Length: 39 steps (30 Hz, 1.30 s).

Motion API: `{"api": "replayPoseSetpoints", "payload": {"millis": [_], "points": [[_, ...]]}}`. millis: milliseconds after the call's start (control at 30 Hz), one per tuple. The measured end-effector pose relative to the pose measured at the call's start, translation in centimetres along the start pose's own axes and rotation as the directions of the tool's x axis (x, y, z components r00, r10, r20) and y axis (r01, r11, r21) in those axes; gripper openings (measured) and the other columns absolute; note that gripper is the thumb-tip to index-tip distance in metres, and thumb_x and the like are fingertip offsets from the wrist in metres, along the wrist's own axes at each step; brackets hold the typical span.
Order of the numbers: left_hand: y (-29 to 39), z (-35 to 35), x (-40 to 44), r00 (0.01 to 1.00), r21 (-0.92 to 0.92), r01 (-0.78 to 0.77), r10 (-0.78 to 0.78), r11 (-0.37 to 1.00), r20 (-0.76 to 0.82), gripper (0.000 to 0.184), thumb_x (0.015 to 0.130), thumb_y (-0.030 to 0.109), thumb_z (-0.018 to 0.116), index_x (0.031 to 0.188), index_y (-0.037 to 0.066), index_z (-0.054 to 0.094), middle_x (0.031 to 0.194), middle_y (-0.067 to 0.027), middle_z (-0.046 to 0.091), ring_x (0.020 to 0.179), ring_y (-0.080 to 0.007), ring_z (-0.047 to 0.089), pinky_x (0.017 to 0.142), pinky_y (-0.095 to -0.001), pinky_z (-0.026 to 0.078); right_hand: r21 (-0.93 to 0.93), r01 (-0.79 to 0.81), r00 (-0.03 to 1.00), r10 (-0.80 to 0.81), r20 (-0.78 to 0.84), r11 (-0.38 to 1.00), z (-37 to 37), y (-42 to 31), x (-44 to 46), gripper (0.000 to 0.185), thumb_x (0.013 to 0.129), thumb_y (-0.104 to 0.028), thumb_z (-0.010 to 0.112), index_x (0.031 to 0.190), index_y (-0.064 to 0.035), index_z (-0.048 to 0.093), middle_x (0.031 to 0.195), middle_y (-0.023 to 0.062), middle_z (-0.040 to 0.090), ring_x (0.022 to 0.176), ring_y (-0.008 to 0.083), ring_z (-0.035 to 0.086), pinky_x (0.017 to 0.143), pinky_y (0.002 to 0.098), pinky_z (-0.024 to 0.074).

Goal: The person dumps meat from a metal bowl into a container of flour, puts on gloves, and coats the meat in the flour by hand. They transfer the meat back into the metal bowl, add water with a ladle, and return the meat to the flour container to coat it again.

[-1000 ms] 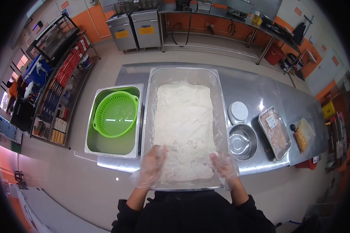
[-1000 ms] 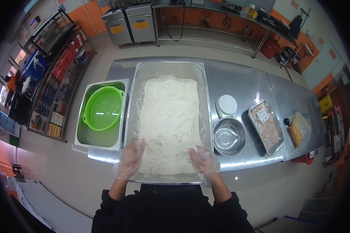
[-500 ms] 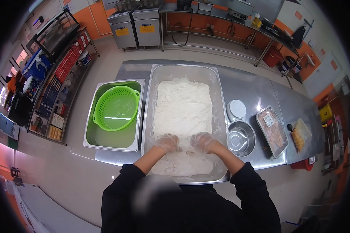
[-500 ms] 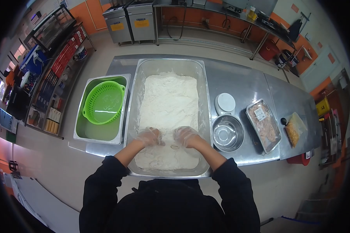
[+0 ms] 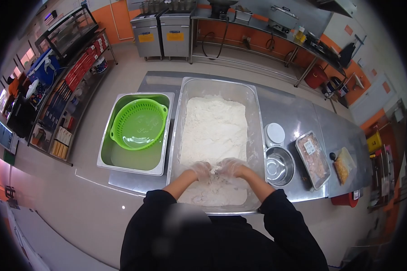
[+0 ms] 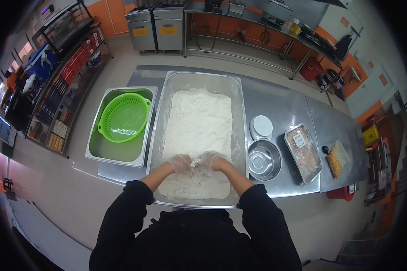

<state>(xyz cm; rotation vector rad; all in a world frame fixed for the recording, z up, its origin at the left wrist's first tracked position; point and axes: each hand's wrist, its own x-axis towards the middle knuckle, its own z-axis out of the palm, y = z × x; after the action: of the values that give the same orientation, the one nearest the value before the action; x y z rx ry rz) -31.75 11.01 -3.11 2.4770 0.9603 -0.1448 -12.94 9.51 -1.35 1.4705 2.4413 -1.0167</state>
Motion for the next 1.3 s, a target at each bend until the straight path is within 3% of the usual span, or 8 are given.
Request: {"api": "replayPoseSetpoints", "payload": {"millis": [167, 333, 567, 667, 767, 967, 1067, 1300], "points": [[-2.0, -2.4, -1.7, 0.95, 0.051, 0.167, -0.174, 0.985, 0.259, 0.032, 0.066, 0.022, 0.063, 0.09, 0.002, 0.066, 0.094, -0.019, 0.064, 0.085, -0.0308, 0.064, 0.074, -0.0392, 0.051, -0.231, -0.055, 0.998, 0.054, -0.011, 0.971, -1.5, -1.8, -0.2, 0.078, 0.076, -0.058, 0.056, 0.129, -0.0034, 0.04, 0.099, 0.0236, 0.061, 0.097, 0.0315, 0.057, 0.084, 0.0362, 0.044], [-3.1, -2.5, -1.7, 0.921, 0.089, 0.297, -0.31, 0.951, 0.236, 0.031, 0.07, 0.022, 0.062, 0.097, 0.006, 0.067, 0.103, -0.0167, 0.063, 0.097, -0.0283, 0.061, 0.08, -0.038, 0.05, -0.193, -0.186, 0.966, 0.143, -0.217, 0.963, 5.6, -8.0, -0.4, 0.103, 0.064, -0.073, 0.053, 0.141, -0.012, 0.022, 0.146, 0.0207, 0.013, 0.134, 0.0425, 0.003, 0.1, 0.0662, 0.0092], [-3.1, -2.0, -1.2, 0.891, 0.048, 0.407, -0.408, 0.912, 0.198, 0.029, 0.073, 0.021, 0.056, 0.093, 0.004, 0.068, 0.1, -0.0189, 0.063, 0.096, -0.0311, 0.061, 0.082, -0.0386, 0.049, -0.395, -0.072, 0.973, -0.022, -0.23, 0.916, 9.0, -7.2, 2.8, 0.053, 0.08, -0.052, 0.051, 0.12, -0.017, 0.051, 0.129, 0.0195, 0.043, 0.121, 0.0381, 0.037, 0.093, 0.0568, 0.0326], [-3.0, -1.3, -1.0, 0.899, 0.064, 0.384, -0.389, 0.921, 0.199, 0.031, 0.073, 0.023, 0.057, 0.096, 0.005, 0.067, 0.103, -0.0191, 0.062, 0.098, -0.0311, 0.061, 0.082, -0.0391, 0.049, 0.048, -0.02, 0.999, 0.018, 0.046, 0.999, 8.1, -3.1, 4.5, 0.054, 0.083, -0.046, 0.045, 0.125, -0.0132, 0.047, 0.11, 0.0221, 0.056, 0.094, 0.0315, 0.057, 0.083, 0.0451, 0.044], [-3.7, -0.6, -0.5, 0.913, 0.081, 0.34, -0.349, 0.937, 0.21, 0.033, 0.072, 0.025, 0.059, 0.099, 0.007, 0.067, 0.103, -0.0177, 0.063, 0.095, -0.0302, 0.062, 0.08, -0.0382, 0.05, -0.382, -0.071, 0.991, 0.022, -0.131, 0.921, 7.2, -4.0, 4.5, 0.04, 0.083, -0.037, 0.051, 0.107, -0.0055, 0.057, 0.09, 0.0185, 0.063, 0.085, 0.0275, 0.061, 0.077, 0.0318, 0.0473], [-2.3, -3.7, -1.3, 0.959, -0.128, 0.211, -0.18, 0.969, 0.22, 0.036, 0.07, 0.028, 0.058, 0.1, 0.009, 0.066, 0.101, -0.0159, 0.064, 0.091, -0.0292, 0.063, 0.077, -0.0376, 0.05, 0.118, -0.271, 0.93, 0.228, 0.29, 0.955, -5.3, -6.6, -1.2, 0.048, 0.08, -0.04, 0.056, 0.116, -0.0071, 0.055, 0.102, 0.0175, 0.062, 0.091, 0.0285, 0.06, 0.083, 0.0355, 0.0459], [-1.7, -3.7, -1.4, 0.954, -0.061, 0.284, -0.276, 0.957, 0.113, 0.033, 0.072, 0.02, 0.052, 0.1, 0.008, 0.065, 0.104, -0.0172, 0.062, 0.096, -0.0318, 0.061, 0.081, -0.0406, 0.049, -0.064, -0.017, 1.0, 0.016, -0.02, 0.998, -4.5, -2.3, -1.9, 0.053, 0.077, -0.044, 0.059, 0.117, -0.0081, 0.055, 0.105, 0.0177, 0.061, 0.097, 0.0275, 0.058, 0.086, 0.0366, 0.0445], [-2.8, -1.7, -0.9, 0.897, -0.093, 0.42, -0.428, 0.903, -0.105, 0.029, 0.074, 0.022, 0.052, 0.094, 0.006, 0.065, 0.1, -0.018, 0.063, 0.095, -0.0335, 0.061, 0.081, -0.0408, 0.05, -0.539, -0.061, 0.99, -0.019, -0.142, 0.84, 4.7, -6.1, 0.3, 0.053, 0.074, -0.042, 0.061, 0.118, -0.015, 0.053, 0.104, 0.0196, 0.057, 0.097, 0.0333, 0.056, 0.084, 0.0362, 0.0452]]}}
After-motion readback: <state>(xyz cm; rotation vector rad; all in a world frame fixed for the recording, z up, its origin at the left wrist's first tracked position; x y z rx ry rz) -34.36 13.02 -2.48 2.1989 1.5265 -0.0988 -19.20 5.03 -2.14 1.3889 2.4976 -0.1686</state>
